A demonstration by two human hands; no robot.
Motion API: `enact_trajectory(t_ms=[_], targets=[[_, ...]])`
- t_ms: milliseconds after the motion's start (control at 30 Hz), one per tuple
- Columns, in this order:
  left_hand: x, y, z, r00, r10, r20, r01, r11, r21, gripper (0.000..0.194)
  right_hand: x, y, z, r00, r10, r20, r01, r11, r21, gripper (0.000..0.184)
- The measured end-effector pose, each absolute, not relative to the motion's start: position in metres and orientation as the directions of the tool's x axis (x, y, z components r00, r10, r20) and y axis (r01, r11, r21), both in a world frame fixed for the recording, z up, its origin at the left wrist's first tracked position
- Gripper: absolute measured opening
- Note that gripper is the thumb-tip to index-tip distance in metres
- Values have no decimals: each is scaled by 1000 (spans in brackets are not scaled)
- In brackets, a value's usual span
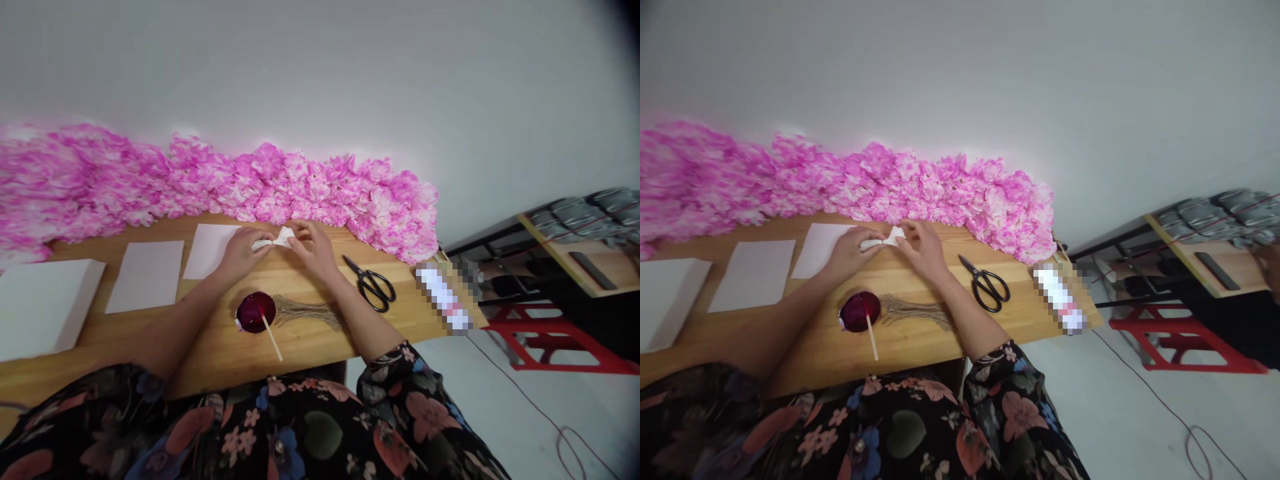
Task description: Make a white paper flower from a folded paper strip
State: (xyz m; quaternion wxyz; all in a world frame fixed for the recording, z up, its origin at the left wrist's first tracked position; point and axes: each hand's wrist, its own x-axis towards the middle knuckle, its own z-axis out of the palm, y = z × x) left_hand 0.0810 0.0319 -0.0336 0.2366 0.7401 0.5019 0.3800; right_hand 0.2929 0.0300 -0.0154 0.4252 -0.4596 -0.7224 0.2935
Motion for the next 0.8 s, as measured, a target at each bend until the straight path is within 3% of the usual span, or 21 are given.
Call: enact_trajectory(t_ms=[100, 200, 367, 533, 800], targets=[[80, 32, -33, 252, 907, 337, 615, -419, 668, 17, 296, 28, -8, -401, 788, 467, 537, 615, -577, 39], [81, 31, -33, 293, 888, 355, 622, -459, 635, 17, 295, 29, -10, -516, 741, 430, 572, 672, -471, 41], [82, 31, -35, 285, 894, 345, 629, -446, 637, 20, 295, 32, -19, -500, 780, 376, 629, 626, -461, 31], [76, 36, -37, 295, 893, 340, 647, -449, 616, 29, 301, 36, -20, -448, 793, 413, 624, 608, -491, 27], [64, 40, -40, 386, 873, 299, 782, -482, 396, 35, 306, 48, -29, -410, 866, 286, 697, 500, -515, 17]])
